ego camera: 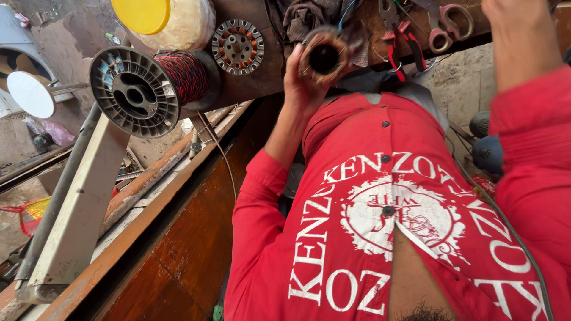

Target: The person disassembles a small cylindrical motor, removes internal components, and uses pliers to adjust wires and parts. They reassemble the motor housing and continue manipulating the internal wiring.

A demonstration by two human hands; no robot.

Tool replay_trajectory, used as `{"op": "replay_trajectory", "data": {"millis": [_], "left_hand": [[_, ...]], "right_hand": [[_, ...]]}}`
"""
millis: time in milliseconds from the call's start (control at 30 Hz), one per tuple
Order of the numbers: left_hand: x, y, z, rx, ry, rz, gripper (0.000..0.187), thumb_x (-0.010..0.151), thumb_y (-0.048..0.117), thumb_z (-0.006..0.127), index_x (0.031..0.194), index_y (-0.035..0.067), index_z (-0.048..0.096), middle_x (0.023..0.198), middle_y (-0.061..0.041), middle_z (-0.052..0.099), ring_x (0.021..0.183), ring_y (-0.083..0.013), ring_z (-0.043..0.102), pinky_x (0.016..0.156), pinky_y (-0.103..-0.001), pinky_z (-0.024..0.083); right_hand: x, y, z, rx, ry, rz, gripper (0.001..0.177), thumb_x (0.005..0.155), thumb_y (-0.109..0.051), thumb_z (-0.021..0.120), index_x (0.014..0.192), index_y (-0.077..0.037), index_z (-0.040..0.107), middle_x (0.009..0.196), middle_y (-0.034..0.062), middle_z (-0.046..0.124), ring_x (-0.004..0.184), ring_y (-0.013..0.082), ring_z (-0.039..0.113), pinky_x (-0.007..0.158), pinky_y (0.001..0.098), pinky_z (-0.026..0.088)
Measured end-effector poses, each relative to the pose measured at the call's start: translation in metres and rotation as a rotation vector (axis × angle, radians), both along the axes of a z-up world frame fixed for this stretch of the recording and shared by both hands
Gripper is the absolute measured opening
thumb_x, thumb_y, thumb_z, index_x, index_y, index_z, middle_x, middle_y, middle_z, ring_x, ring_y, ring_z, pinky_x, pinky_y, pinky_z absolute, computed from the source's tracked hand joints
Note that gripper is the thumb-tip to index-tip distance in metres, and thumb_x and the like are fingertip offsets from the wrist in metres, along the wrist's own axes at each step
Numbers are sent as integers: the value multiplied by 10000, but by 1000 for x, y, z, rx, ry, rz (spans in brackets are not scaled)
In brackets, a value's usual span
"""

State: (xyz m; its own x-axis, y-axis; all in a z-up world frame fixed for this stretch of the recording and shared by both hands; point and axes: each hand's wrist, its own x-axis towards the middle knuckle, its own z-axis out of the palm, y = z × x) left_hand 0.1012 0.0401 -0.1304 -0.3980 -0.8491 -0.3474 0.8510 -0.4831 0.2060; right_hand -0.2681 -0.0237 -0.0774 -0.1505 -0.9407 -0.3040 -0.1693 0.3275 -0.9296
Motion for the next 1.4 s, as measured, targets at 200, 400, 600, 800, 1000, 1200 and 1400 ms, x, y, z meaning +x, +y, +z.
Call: {"op": "replay_trajectory", "data": {"millis": [200, 400, 600, 800, 1000, 1200, 1400], "left_hand": [[-12, -24, -21, 27, -139, -67, 654, 1058, 520, 560, 1485, 25, 563, 1458, -139, 617, 1373, -285, 580, 1182, -516, 472], [-16, -36, -24, 15, -167, -220, 663, 989, 542, 568, 1438, 54, 561, 1396, -129, 628, 1275, -313, 632, 1049, -612, 544], [-24, -40, -12, 22, -192, -196, 624, 1028, 507, 585, 1469, 67, 551, 1417, -122, 627, 1280, -293, 641, 1042, -584, 555], [-31, -34, 2, -63, -303, -52, 488, 1066, 407, 629, 1405, 74, 520, 1384, -113, 624, 1274, -251, 644, 1067, -511, 572], [-40, -30, 20, 5, -251, -25, 481, 1083, 379, 619, 1418, 43, 539, 1372, -126, 627, 1255, -242, 630, 1059, -443, 553], [-45, -21, 25, -13, -276, 1, 479, 1062, 376, 627, 1414, 62, 540, 1361, -98, 629, 1241, -214, 627, 1039, -423, 551], [-54, -16, 26, 32, -372, 5, 496, 1124, 370, 595, 1470, 25, 516, 1291, -128, 592, 1040, -236, 549, 833, -389, 470]], "right_hand": [[-1, 32, 9, -2, -399, -71, 196, 1195, -99, 598, 1056, 33, 639, 895, 130, 615, 672, 183, 509, 627, 282, 400], [-2, 65, 5, -12, -527, -139, 169, 1198, -68, 593, 1077, 45, 629, 904, 122, 607, 651, 162, 489, 607, 264, 386], [10, 86, 14, -13, -419, -97, 181, 1197, -104, 603, 1150, 65, 650, 927, 128, 655, 679, 143, 528, 640, 251, 426], [52, 84, 89, -181, 167, 264, 166, 1115, -17, 620, 1218, 91, 691, 913, 161, 701, 760, 201, 681, 696, 284, 570], [87, 59, 153, -458, 359, 472, 100, 1081, 73, 669, 1162, 123, 696, 993, 213, 741, 927, 232, 751, 808, 286, 616], [97, 44, 172, -477, 385, 553, 104, 1069, 66, 678, 1161, 109, 703, 998, 204, 743, 922, 236, 753, 789, 282, 608], [109, 33, 169, -486, 461, 626, 118, 1014, 28, 705, 1114, 90, 717, 919, 193, 737, 814, 248, 746, 691, 296, 581]]}}
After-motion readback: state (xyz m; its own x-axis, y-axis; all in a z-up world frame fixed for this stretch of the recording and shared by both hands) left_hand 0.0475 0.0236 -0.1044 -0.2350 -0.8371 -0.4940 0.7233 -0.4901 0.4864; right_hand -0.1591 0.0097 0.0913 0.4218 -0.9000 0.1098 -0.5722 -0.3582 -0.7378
